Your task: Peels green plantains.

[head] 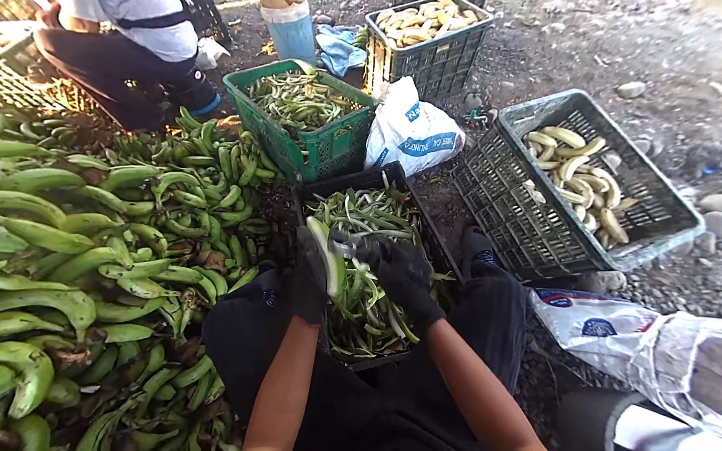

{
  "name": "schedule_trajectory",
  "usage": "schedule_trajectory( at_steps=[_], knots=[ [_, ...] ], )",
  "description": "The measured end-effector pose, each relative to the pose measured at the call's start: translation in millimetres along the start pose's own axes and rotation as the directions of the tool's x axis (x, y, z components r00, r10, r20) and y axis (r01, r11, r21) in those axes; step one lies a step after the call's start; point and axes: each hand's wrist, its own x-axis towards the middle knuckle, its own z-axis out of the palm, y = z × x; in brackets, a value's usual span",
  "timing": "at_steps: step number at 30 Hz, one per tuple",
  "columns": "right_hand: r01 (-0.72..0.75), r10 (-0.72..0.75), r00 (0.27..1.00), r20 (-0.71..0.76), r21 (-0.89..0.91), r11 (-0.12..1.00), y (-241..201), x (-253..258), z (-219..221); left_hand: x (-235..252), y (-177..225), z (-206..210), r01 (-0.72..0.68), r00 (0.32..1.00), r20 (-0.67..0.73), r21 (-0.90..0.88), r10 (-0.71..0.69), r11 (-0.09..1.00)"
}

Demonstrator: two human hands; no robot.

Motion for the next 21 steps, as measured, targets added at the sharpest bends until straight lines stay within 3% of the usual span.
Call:
schedule_trajectory(
  at_steps=[2,4,5,8,10,12,14,16,17,19,21],
  knots=[
    [0.086,-0.086,0.996,-0.017,-0.002,0.996,9,-30,17,5,-12,-10,-0.067,0.994,-0.095,-0.064,0.061,0.996],
    [0.148,-0.149,0.981,-0.121,-0.014,0.989,14,-47,28,8,-13,-14,-0.124,0.979,-0.164,0.001,0.122,0.992],
    [0.146,-0.146,0.981,-0.126,-0.010,0.989,14,-45,28,5,-9,-14,-0.115,0.986,-0.116,0.052,0.120,0.992],
    [0.024,-0.024,0.999,-0.041,0.012,1.000,11,-4,17,-8,2,-4,0.008,0.968,0.242,0.227,-0.065,0.974],
    [-0.062,0.063,0.998,-0.025,0.028,0.998,11,30,4,-21,8,11,0.064,0.939,0.297,0.340,-0.172,0.938],
    [-0.067,0.070,0.997,-0.033,0.072,0.995,9,39,-1,-22,2,14,0.086,0.975,0.180,0.245,-0.132,0.966],
    [-0.064,0.065,0.998,-0.016,0.059,0.996,6,24,6,-8,-6,10,-0.013,0.995,-0.099,0.032,0.016,0.999],
    [-0.015,0.018,0.998,-0.063,0.048,0.999,2,-6,26,6,-15,-2,-0.159,0.927,-0.355,-0.073,0.123,0.985],
    [0.035,-0.029,0.993,-0.113,0.056,0.998,1,-20,38,11,-20,-10,-0.206,0.896,-0.414,-0.074,0.158,0.976],
    [0.087,-0.073,0.981,-0.178,0.073,0.994,-2,-35,53,15,-30,-26,-0.253,0.885,-0.426,-0.104,0.187,0.962],
    [0.035,-0.029,0.998,-0.053,0.117,0.993,-5,-32,45,12,-28,-28,-0.184,0.959,-0.265,-0.313,0.100,0.932]
  ],
)
